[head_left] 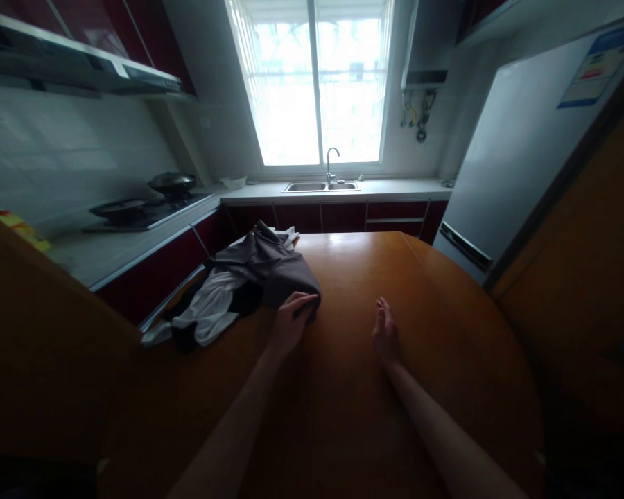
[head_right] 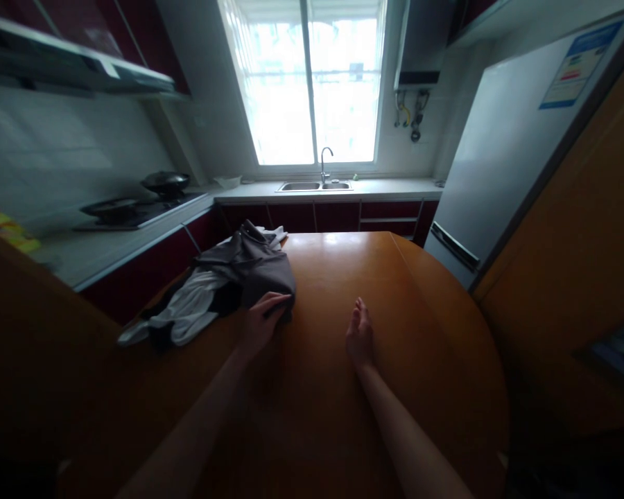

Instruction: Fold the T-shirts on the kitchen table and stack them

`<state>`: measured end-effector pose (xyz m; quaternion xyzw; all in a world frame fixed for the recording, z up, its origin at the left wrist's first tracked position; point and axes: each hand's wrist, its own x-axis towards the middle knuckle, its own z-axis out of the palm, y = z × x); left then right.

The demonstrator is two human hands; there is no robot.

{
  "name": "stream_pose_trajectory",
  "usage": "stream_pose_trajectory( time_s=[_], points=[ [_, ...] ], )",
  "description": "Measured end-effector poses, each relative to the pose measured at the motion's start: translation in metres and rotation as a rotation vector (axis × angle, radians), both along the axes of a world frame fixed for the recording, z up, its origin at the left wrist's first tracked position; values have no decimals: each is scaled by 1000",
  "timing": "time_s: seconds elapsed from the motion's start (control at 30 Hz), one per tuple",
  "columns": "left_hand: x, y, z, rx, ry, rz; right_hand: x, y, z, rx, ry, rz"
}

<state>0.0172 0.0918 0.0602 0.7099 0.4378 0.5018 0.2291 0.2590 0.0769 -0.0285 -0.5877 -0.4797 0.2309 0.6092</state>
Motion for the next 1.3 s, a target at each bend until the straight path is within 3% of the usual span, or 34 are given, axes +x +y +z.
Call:
stream_pose_trajectory(
  time_s=[0.13,0.27,0.37,0.47,0.53,0.67,0.77,0.93,1.1,1.2,1.3],
  points=[
    [28,-26,-24,-132,221,-288,3,-2,1,36,39,-18],
    [25,-39,-29,-162,295,-361,4,-1,2,48,-10,-8],
    [8,-40,-19,-118,214,-255,1,-2,3,48,-85,0],
    [-16,-38,-18,-50,131,17,-5,-8,6,68,-226,60],
    [-33,-37,-27,-46,87,174,-11,-15,10,106,-377,167],
    [-59,-40,-52,-155,-49,354,-20,-32,21,122,-691,455],
    [-68,-41,-58,-165,-137,449,-22,-37,27,112,-771,539],
    [-66,-39,-53,-168,-184,426,-31,-38,25,95,-743,546],
    [-67,-37,-55,-157,-201,444,-38,-44,26,86,-546,524],
    [-72,-35,-60,-143,-213,494,-20,-44,30,73,-347,370],
    [-76,-33,-63,-134,-227,531,23,-43,31,15,-111,147]
  ],
)
